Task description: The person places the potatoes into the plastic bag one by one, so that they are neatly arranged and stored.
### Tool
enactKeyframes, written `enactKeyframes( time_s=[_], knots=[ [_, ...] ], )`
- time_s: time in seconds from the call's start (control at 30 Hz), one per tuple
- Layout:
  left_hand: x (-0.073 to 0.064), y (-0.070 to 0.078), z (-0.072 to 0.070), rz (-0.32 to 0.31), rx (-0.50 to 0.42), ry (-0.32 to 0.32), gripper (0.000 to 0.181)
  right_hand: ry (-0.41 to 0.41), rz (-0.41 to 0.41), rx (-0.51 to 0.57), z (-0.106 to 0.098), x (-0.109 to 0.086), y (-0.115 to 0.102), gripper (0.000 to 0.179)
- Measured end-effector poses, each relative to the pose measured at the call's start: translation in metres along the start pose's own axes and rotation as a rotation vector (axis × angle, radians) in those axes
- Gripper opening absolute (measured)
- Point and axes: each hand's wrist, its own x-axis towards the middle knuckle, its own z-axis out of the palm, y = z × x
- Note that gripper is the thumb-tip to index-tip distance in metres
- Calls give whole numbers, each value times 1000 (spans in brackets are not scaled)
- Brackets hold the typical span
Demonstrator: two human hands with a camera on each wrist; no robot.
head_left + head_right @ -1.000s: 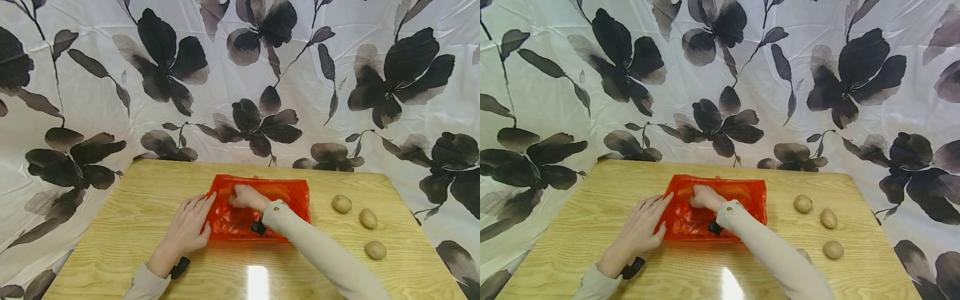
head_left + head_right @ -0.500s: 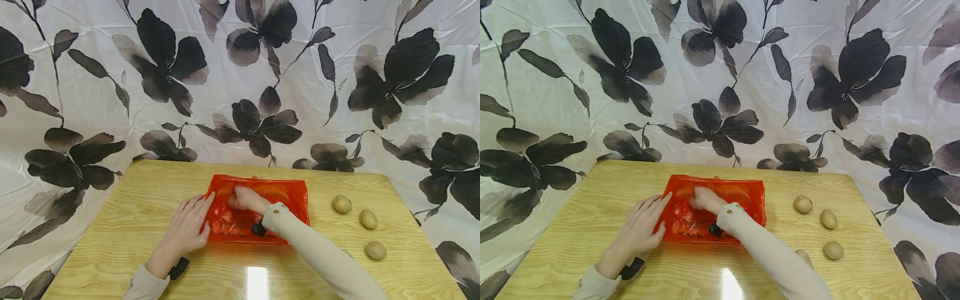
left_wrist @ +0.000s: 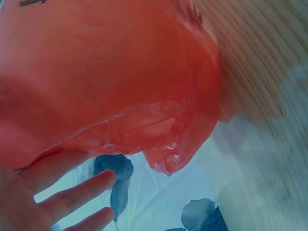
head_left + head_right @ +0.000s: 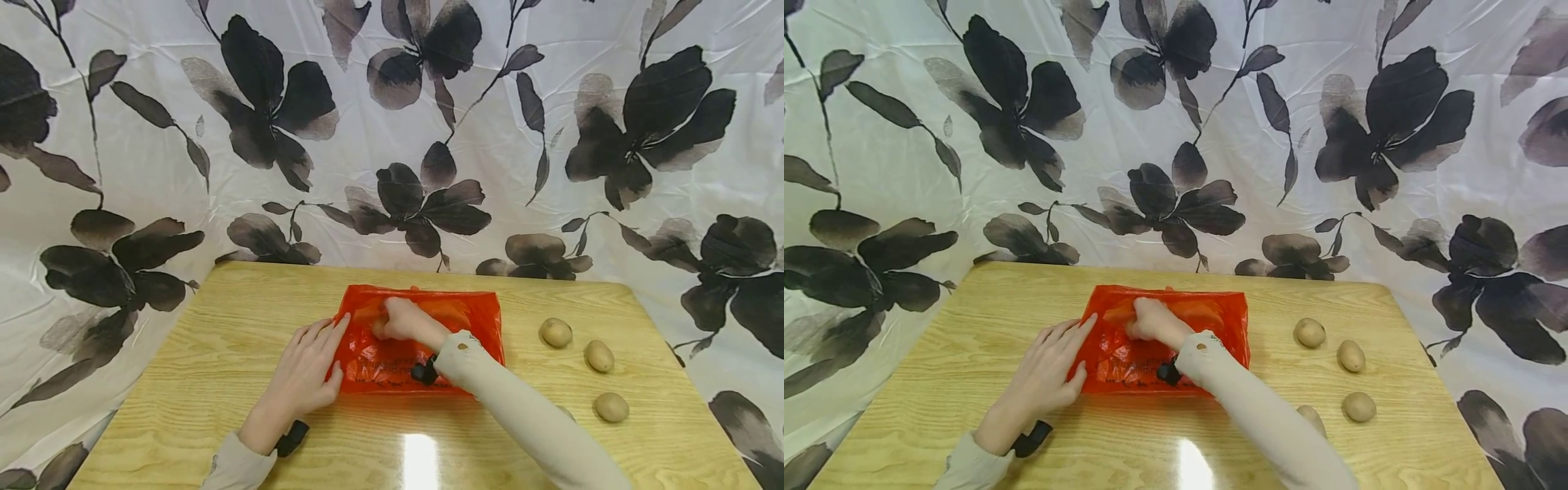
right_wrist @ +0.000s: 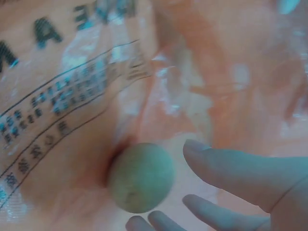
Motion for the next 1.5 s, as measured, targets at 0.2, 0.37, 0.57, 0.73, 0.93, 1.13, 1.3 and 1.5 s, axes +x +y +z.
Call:
enactKeyframes(
  time_s=[0.2, 0.37, 0.57, 0.73, 0.93, 1.13, 1.3, 1.5],
  knots=[
    [1, -1, 1, 10, 4, 7, 69, -10, 2, -13, -8, -10, -6, 45],
    [0, -1, 2, 7, -4, 16, 70, -15, -11, 18, -17, -23, -11, 49],
    [0, 0, 2, 3, -22, 18, 72, 3, -90, 79, -27, -42, -13, 41],
    [0, 0, 3, 1, -30, 20, 72, 64, -162, 131, -36, -61, -13, 34],
    [0, -2, 4, -10, -38, 23, 73, 136, -192, 227, -46, -84, -9, 32],
    [1, -3, 4, -17, -39, 32, 74, 231, -228, 362, -59, -108, 5, 37],
    [2, -2, 3, -14, -37, 26, 73, 330, -288, 538, -67, -126, 24, 38],
    [1, -1, 2, -13, -27, 11, 73, 485, -377, 610, -78, -142, 48, 33]
  ],
)
